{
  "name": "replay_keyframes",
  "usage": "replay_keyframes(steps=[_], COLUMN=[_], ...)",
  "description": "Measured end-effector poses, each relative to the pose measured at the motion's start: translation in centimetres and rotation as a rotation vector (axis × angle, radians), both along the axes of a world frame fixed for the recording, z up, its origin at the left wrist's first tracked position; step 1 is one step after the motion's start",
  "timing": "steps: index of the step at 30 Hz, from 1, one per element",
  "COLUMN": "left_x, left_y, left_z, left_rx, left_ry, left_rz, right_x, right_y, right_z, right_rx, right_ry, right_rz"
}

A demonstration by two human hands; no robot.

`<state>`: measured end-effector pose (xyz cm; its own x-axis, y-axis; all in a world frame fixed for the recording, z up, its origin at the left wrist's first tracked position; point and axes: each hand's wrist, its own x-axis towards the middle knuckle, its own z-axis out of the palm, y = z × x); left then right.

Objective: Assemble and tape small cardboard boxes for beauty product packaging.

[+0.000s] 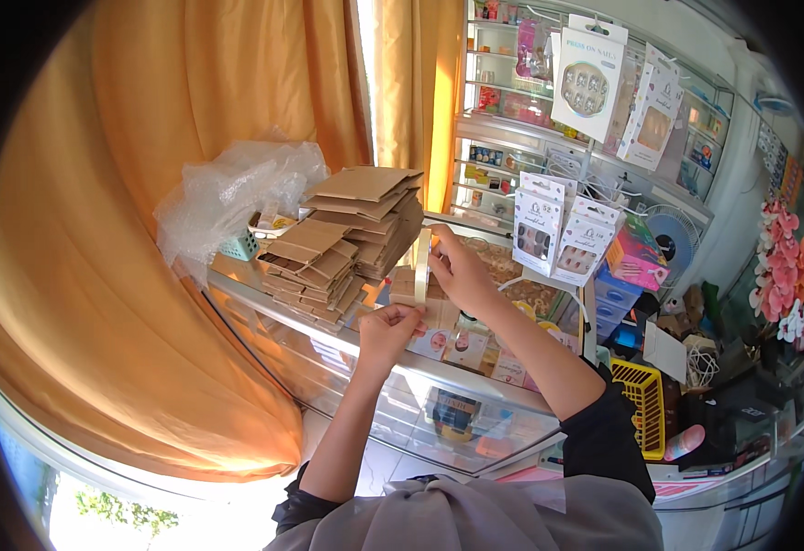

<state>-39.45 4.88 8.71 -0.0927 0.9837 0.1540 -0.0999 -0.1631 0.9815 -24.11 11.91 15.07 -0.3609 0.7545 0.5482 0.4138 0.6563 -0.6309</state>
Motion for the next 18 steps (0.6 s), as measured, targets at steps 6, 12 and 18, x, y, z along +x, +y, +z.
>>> replay_keyframes(steps=[6,12,18], left_x=[0.0,-0.5,-0.3], left_y=[-0.5,-1.3,-1.8], left_z=[-0.6,1.5,3.4], left_rx=[0.022,0.03,0.045], left_ry=[0.099,0.177,0.787], left_rz=[0.015,-0.025,0.465], right_x=[0.0,0.0,0.1], right_y=[-0.6,-0.8,-0.8], right_z=[0.2,0.6,0.4], right_rx=[0.046,-0.014,-0.008], right_ry=[-0.052,-0.053,-0.046], right_rz=[-0.035,-0.023,-0.003])
